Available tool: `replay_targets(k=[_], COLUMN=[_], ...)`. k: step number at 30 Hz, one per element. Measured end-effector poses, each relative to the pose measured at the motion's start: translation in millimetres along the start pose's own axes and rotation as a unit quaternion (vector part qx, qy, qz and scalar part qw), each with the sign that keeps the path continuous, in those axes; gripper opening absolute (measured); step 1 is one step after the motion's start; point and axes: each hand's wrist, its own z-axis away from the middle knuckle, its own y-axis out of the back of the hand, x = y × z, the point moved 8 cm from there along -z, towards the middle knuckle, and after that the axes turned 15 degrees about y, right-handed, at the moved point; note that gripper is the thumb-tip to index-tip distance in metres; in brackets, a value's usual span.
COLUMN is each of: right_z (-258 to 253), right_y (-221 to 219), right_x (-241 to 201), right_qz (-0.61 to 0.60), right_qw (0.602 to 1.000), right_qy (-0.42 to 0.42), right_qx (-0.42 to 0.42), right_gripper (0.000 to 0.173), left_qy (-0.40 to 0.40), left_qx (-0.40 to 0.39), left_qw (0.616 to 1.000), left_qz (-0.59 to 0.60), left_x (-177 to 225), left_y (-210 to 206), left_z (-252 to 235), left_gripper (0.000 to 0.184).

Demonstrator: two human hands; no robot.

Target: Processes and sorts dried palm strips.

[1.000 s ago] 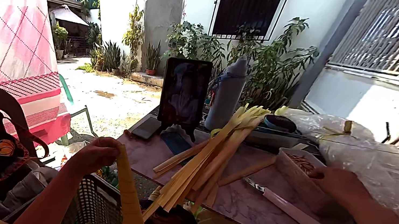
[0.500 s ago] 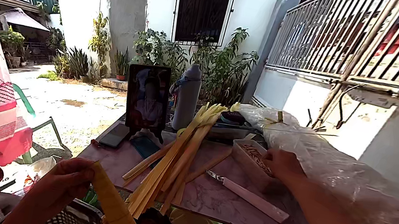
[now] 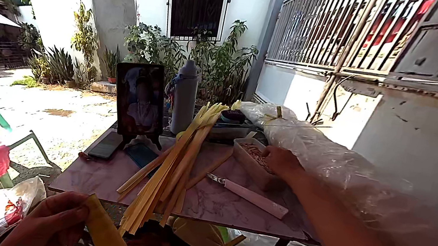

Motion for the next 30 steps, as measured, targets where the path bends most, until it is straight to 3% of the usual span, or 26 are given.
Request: replay_targets(k=[7,13,16,19,21,23,24,28,30], right_z=[6,20,27,44,69,105,124,179,188], right_y=[3,26,32,27,20,11,8,0,-6], right_x=[-12,-34,-44,-75,-120,-175,-203,-274,-286], right_qz=[0.018,-0.036,-0.106,-0.255,-0.400,-0.555,-0.617,-0.758,-0.786], right_qw=[1.000,0.991,0.971,0.939,0.889,0.806,0.762,0.607,0.561], right_qy=[0.010,0.024,0.035,0.018,0.040,0.089,0.124,0.234,0.258], right_qx=[0.009,0.129,0.211,0.230,0.219,0.185,0.151,0.045,0.038], right_gripper=[0.025,0.021,0.024,0.029,0.020,0.007,0.011,0.013,0.006], left_qy=[0.021,0.025,0.031,0.042,0.052,0.055,0.052,0.032,0.015], left_qx=[0.009,0.052,0.066,0.044,0.017,-0.027,-0.051,-0.133,-0.157], left_qw=[0.999,0.997,0.995,0.993,0.992,0.989,0.987,0.979,0.976], left_qz=[0.024,0.049,0.070,0.097,0.115,0.135,0.142,0.152,0.149], left_x=[-9,-14,-18,-25,-30,-36,-38,-46,-45], left_y=[4,3,-6,-24,-39,-55,-63,-86,-91], left_z=[-1,-1,-3,-5,-8,-12,-14,-18,-18], left_gripper=[0.013,0.015,0.020,0.021,0.019,0.013,0.011,0.013,0.014])
